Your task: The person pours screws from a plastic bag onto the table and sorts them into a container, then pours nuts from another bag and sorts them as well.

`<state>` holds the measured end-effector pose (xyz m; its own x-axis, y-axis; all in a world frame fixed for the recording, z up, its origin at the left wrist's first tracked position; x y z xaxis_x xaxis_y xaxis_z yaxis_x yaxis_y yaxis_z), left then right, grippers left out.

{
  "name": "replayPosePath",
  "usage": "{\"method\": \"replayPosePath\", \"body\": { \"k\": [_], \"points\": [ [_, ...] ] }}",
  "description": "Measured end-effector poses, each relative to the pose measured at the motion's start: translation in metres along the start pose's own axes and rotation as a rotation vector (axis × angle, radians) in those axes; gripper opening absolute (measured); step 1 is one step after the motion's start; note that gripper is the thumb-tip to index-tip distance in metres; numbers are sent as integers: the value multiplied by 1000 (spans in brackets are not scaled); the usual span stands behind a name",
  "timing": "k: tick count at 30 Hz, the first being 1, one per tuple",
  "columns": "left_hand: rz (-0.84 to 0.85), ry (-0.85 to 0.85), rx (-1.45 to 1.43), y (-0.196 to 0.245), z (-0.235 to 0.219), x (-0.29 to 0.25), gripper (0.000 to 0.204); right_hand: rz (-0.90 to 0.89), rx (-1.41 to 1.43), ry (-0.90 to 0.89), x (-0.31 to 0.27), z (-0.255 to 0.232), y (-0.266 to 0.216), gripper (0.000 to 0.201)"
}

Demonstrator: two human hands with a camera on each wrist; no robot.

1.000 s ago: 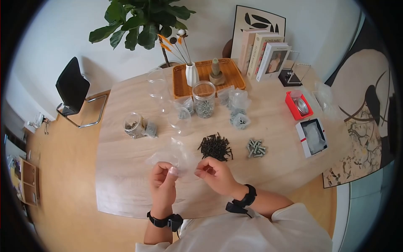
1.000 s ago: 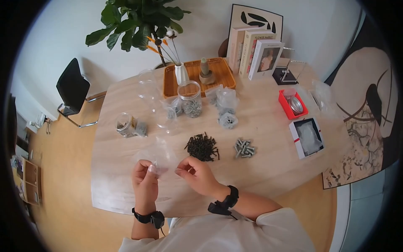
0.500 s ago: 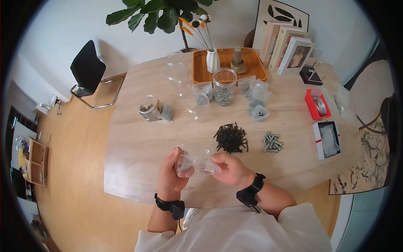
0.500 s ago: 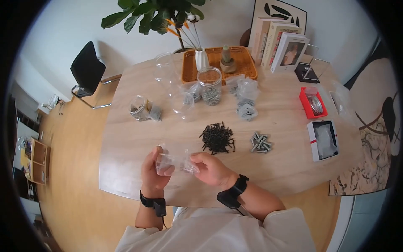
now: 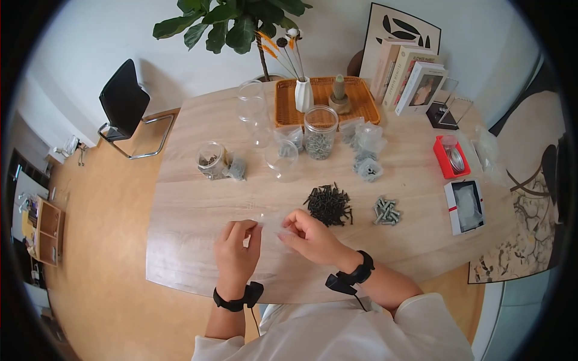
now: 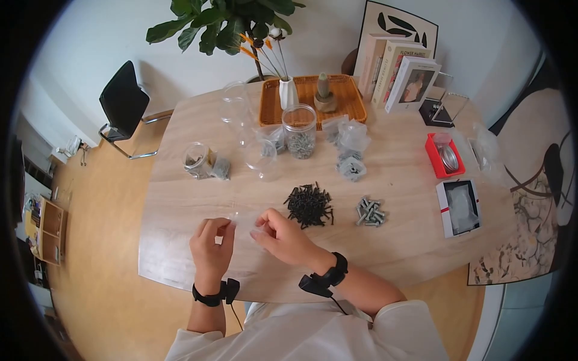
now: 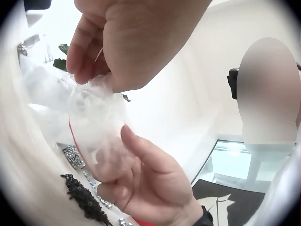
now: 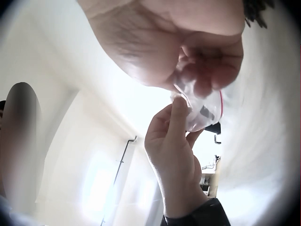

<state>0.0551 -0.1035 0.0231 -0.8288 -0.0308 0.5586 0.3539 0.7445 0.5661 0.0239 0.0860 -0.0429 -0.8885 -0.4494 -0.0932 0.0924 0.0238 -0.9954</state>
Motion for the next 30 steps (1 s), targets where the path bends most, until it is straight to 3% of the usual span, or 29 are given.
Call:
{"method": "replayPosePath", "body": {
  "k": [2,5,6,8,10,12,14,15,17,18,19,21,25,27,29,30],
  "points": [
    [-97,-21,-6,-5,-4,1,16,-191,-196,-32,-1,1,-20,30],
    [-100,-91,60,-2,-4,7,15,-211,-144,-30,12,-11,-13,36],
    [-97,-70,58,4,-3,10,15,-211,-146,-33,14,-16,-12,36],
    [-101,-42,60,7,-1,15,15,-18,-71,-95,21,-20,-11,30],
    [25,-140,50,9,5,19,14,-22,-96,-113,30,-21,-9,31],
    [14,-174,55,-2,13,19,13,-27,-122,-125,33,-17,-9,32],
    [6,-210,58,-7,16,22,13,-628,-679,483,16,-20,-60,30],
    [-14,-207,52,-8,16,26,13,-628,-677,481,13,-20,-61,30],
    [-41,-201,49,-8,17,32,14,-943,-740,240,0,-5,-71,35],
    [-62,-185,11,-9,17,36,14,-939,-817,69,-3,4,-71,35],
    [-80,-170,-29,-10,18,39,13,-936,-816,73,-4,6,-72,35],
    [-110,-131,-34,-14,14,47,13,-765,-991,6,0,12,-64,30],
    [-133,-93,-13,-20,13,53,14,-760,-1108,-104,-2,9,-55,35],
    [-124,-107,4,-22,16,53,15,-750,-889,66,4,-7,-71,33],
    [-118,-116,23,-27,17,53,16,-541,-528,453,17,-58,-55,45],
    [-182,-103,14,-36,15,53,17,-569,-571,592,29,-82,-59,57]
  ]
}}
Point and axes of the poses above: each hand's wrist, its own x-axis towards the middle knuckle, its own z-axis out of the palm, y = z × x, the point moved 5 cm from there along x, towards the middle knuckle
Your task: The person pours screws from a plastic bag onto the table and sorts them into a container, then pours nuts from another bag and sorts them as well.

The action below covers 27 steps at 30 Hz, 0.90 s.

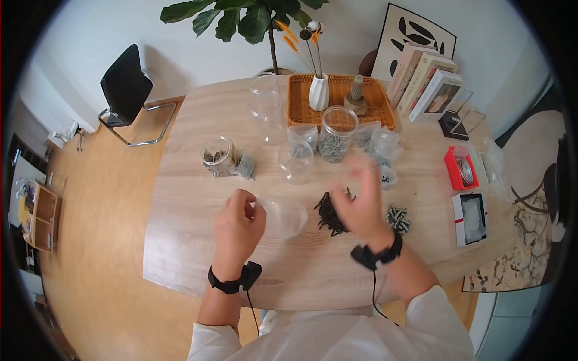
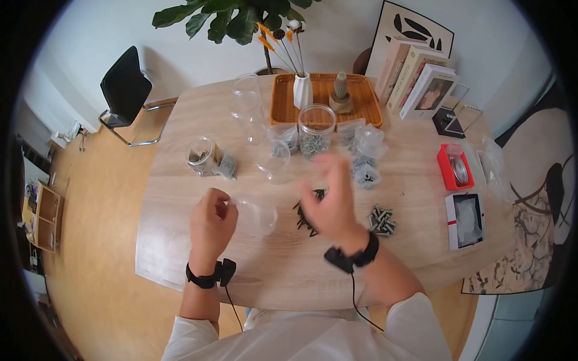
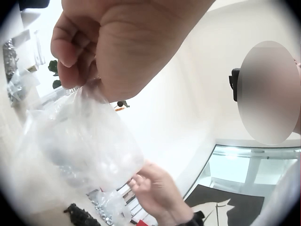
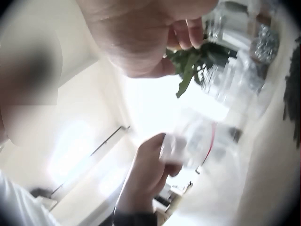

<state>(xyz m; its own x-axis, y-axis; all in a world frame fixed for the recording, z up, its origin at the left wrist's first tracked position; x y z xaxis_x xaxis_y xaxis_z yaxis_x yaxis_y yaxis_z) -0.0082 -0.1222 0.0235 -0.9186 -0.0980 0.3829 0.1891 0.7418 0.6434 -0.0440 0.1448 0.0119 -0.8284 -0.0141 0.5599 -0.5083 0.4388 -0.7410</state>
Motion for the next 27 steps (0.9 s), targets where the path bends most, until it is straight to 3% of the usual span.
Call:
{"method": "replayPosePath", "body": {
  "k": [1,3,6,10,12,14,16,19,21,23,25,26,27],
  "points": [
    [-62,11,-15,-7,-2,1,19,-9,-77,125,22,-10,18,69],
    [-122,-41,-44,-7,-8,7,23,184,11,54,40,-2,84,96],
    [-144,-116,-79,-5,-5,11,30,175,-142,-40,58,19,101,109],
    [-165,-249,-81,-3,3,7,43,283,-28,23,68,34,133,116],
    [-232,-327,-154,-2,3,5,46,413,243,17,69,38,138,114],
    [-300,-409,-226,-6,8,1,50,403,224,12,68,43,152,110],
    [-226,-463,-330,-9,14,-3,55,394,201,2,64,42,160,106],
    [-277,-421,-386,-12,16,-3,51,373,213,21,66,34,154,99],
    [-244,-393,-380,-14,17,-1,48,212,298,110,64,12,124,96],
    [-212,-369,-376,-13,17,1,46,207,386,58,64,-15,68,96],
    [-155,-367,-290,-10,17,5,35,149,516,-244,57,-30,19,96],
    [-155,-365,-292,-10,18,8,35,147,514,-246,52,-39,6,96],
    [-148,-385,-297,-10,21,11,28,183,482,-464,42,-38,-4,95]
  ]
}}
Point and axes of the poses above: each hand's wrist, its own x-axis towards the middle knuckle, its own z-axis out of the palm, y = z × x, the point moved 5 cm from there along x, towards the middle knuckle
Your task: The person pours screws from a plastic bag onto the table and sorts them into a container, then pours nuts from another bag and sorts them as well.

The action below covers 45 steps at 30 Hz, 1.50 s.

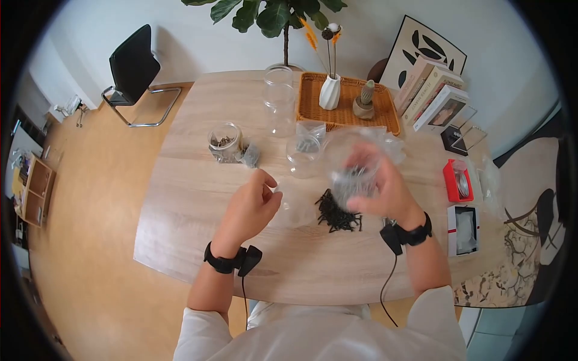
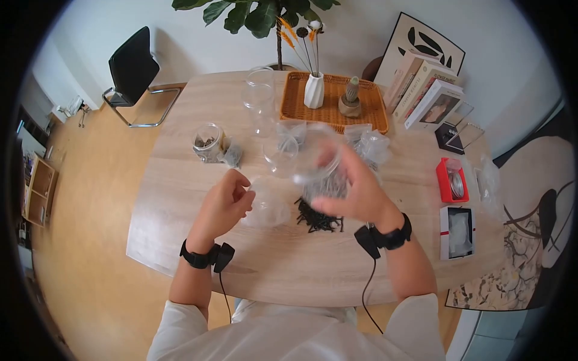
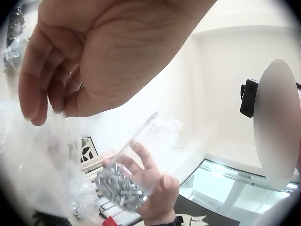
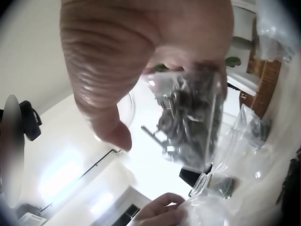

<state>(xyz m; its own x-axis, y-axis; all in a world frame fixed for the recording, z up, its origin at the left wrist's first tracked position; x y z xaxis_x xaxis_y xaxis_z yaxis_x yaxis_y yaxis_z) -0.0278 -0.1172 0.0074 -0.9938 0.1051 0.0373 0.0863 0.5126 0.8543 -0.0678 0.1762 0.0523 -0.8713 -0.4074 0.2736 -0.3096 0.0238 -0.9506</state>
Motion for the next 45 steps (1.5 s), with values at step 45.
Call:
{"method": "replayPosePath", "body": {
  "k": [45],
  "points": [
    [4,44,-138,-38,35,-31,11,-104,-987,-390,2,61,13,78]
  ]
}}
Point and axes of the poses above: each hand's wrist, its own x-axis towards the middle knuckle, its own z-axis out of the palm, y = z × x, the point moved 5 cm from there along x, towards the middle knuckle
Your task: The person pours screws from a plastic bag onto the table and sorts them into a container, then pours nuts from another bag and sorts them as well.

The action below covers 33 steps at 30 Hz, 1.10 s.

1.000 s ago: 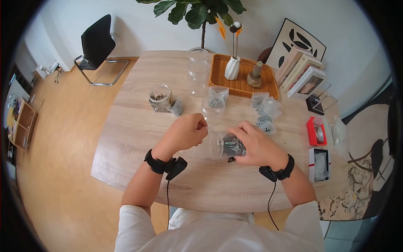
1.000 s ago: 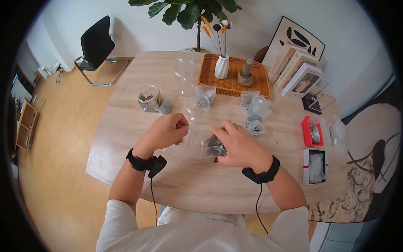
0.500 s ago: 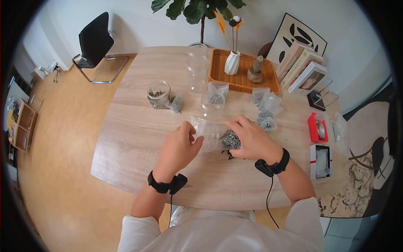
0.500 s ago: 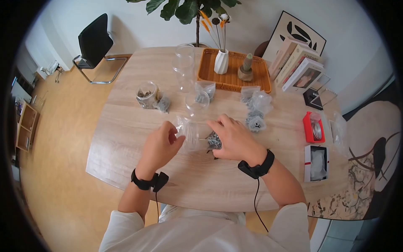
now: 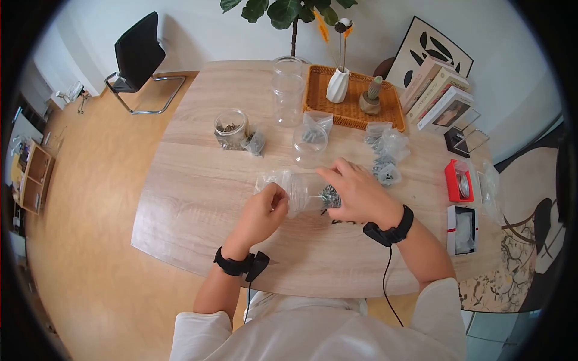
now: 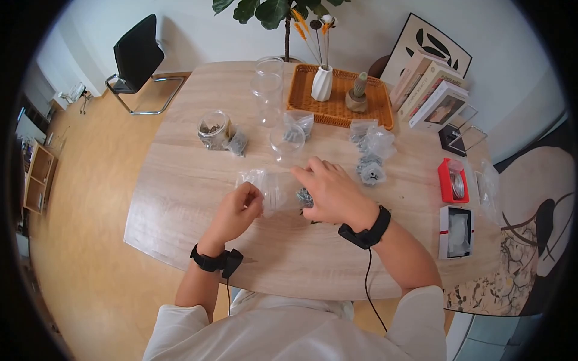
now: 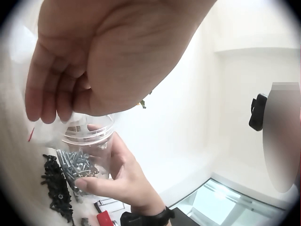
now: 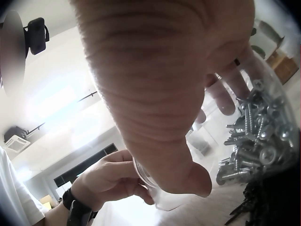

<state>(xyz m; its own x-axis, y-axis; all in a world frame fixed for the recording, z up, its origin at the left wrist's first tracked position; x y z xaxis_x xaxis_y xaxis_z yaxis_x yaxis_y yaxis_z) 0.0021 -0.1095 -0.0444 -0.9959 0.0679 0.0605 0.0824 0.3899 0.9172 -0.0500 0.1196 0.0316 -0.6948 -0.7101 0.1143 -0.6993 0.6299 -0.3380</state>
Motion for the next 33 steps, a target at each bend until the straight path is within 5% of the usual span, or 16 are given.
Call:
{"method": "replayPosePath", "body": {
  "k": [3,8,15,18,23,26,33],
  "points": [
    [-70,-126,-29,-9,-1,-3,9,-34,-35,8,4,3,-1,79],
    [-222,-272,-517,-20,4,-7,7,-49,-53,21,7,4,-9,79],
    [-241,-268,-456,-20,-3,-8,13,-122,-99,-2,8,5,-14,75],
    [-239,-300,-110,1,-25,-13,34,-131,-95,-8,10,10,-12,71],
    [282,-30,647,29,-41,-5,106,-142,-105,-11,14,19,-11,68],
    [334,-208,645,13,-31,7,125,-159,-111,4,18,19,-14,69],
    [211,-371,381,-14,-14,19,128,-144,-66,0,24,20,-15,70]
  ]
}}
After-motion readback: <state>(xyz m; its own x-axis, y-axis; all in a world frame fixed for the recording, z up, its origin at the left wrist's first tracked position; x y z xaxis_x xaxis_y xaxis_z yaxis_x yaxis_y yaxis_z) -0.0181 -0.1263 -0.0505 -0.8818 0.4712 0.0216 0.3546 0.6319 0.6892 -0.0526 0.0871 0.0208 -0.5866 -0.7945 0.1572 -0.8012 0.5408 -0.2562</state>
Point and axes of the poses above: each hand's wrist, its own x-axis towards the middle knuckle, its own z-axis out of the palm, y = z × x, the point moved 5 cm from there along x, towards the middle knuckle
